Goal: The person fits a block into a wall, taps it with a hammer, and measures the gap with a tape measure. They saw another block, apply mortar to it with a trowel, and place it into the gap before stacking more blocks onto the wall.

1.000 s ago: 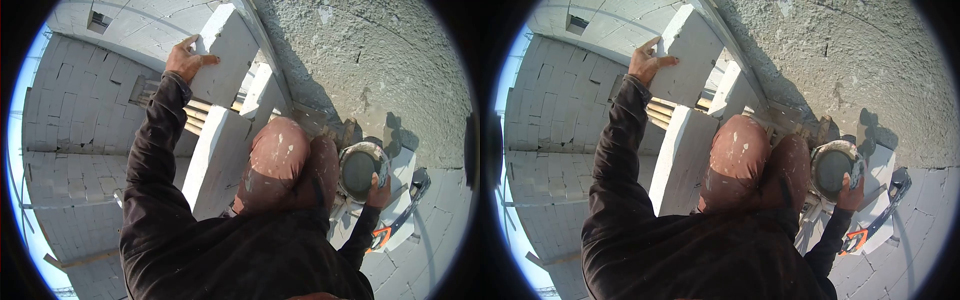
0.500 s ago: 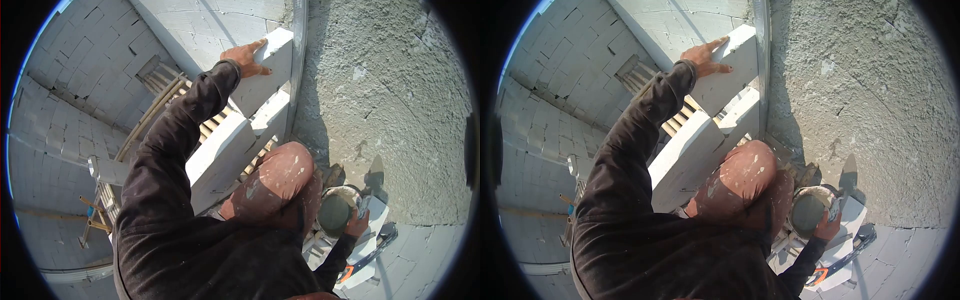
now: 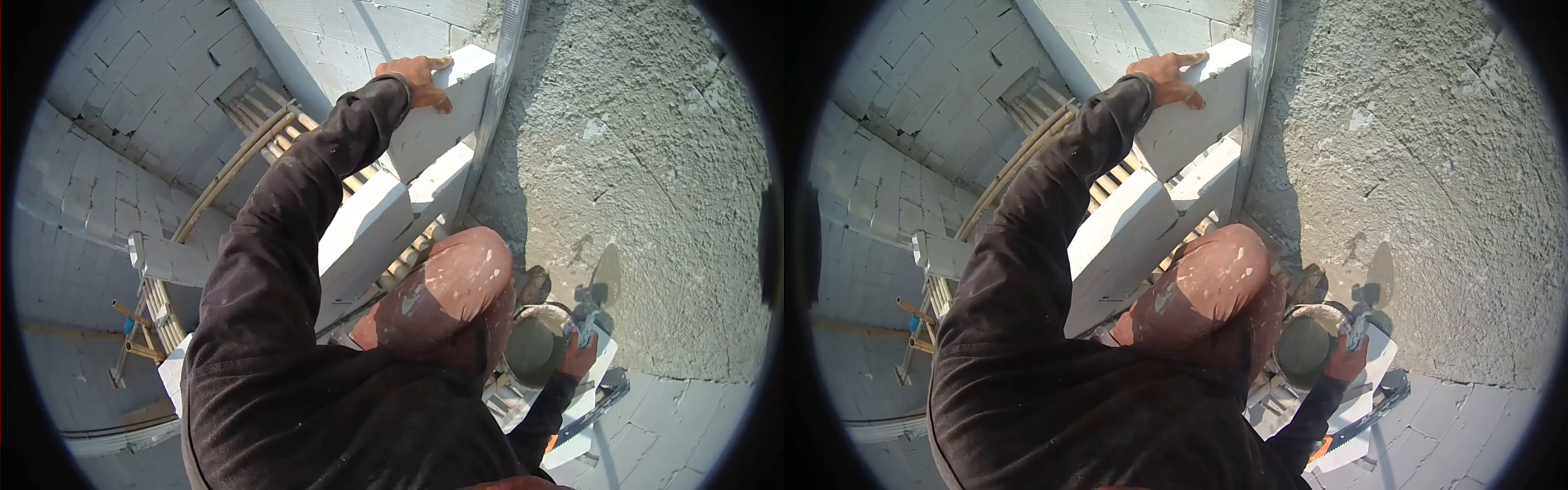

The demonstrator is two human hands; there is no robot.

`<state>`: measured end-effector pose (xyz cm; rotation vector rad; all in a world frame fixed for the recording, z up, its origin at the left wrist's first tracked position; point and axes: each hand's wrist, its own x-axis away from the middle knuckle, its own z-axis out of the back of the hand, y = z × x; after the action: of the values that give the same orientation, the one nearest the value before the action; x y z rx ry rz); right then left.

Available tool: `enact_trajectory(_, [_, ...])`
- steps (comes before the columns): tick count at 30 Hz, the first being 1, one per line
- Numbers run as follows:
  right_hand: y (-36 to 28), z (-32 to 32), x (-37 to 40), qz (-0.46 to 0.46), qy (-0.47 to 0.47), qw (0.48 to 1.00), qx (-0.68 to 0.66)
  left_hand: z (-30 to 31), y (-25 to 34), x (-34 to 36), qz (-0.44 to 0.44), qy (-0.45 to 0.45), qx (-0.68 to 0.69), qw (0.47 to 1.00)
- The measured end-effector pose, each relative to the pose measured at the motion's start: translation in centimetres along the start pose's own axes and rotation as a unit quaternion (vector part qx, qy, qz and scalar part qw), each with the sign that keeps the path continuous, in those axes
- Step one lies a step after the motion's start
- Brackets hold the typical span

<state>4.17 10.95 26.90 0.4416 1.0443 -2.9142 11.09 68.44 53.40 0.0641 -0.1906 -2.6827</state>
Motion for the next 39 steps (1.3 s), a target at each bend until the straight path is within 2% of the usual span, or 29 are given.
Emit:
enact_trajectory(5, [-1.2,-1.2,0.0,0.072,0.041,0.996,0.018,-1.5,0.0,0.2,0.002,0.014,-0.002,1.0])
enact_trajectory(7, [-3.7,0.1,-0.1,-0.028,-0.057,0.998,0.009,-2.7,-0.4,0.3,0.004,0.016,-0.001,1.0])
enact_trajectory(11, [-3.7,0.7,-0.1,-0.03,-0.071,0.997,-0.001,-2.9,-1.1,0.0,0.011,-0.006,0.027,1.0])
enact_trajectory(17, [-3.3,0.2,-0.3,-0.024,-0.038,0.999,-0.031,-3.5,-0.7,-0.1,0.029,0.004,-0.008,1.0])
enact_trajectory(19, [-3.4,-0.2,-0.4,0.024,-0.013,1.0,-0.004,-3.9,-0.8,0.0,0.019,0.031,-0.024,0.999])
enact_trajectory(23, [-3.3,-0.8,-0.9,0.057,0.012,0.998,0.019,-4.0,-1.6,-0.2,0.022,0.025,-0.011,0.999])
enact_trajectory(26, [-4.6,-0.3,-1.1,0.041,-0.014,0.999,-0.004,-3.6,-3.2,-1.0,0.042,0.0,0.04,0.998])
enact_trajectory(28, [-5.1,0.5,-1.6,-0.027,-0.071,0.997,0.033,-3.7,-4.4,-2.2,0.056,-0.047,0.112,0.991])
enact_trajectory(31, [-5.0,2.0,-2.3,-0.049,-0.095,0.993,0.058,-4.9,-5.8,-4.6,-0.004,0.022,0.121,0.992])
enact_trajectory(32, [-4.2,1.9,-2.1,-0.056,-0.091,0.993,0.056,-3.6,-5.4,-4.3,-0.013,0.021,0.118,0.993])
enact_trajectory(34, [-1.4,1.5,-2.0,0.07,-0.003,0.995,0.076,-0.5,-5.0,-3.2,0.013,0.069,0.107,0.992])
enact_trajectory(37, [0.4,0.9,-2.0,0.047,-0.002,0.996,0.076,5.8,-6.6,-1.4,-0.052,0.112,0.138,0.983])
enact_trajectory(39, [-0.5,1.1,-2.2,0.036,0.004,0.998,0.057,9.3,-7.3,0.6,-0.059,0.151,0.175,0.971])
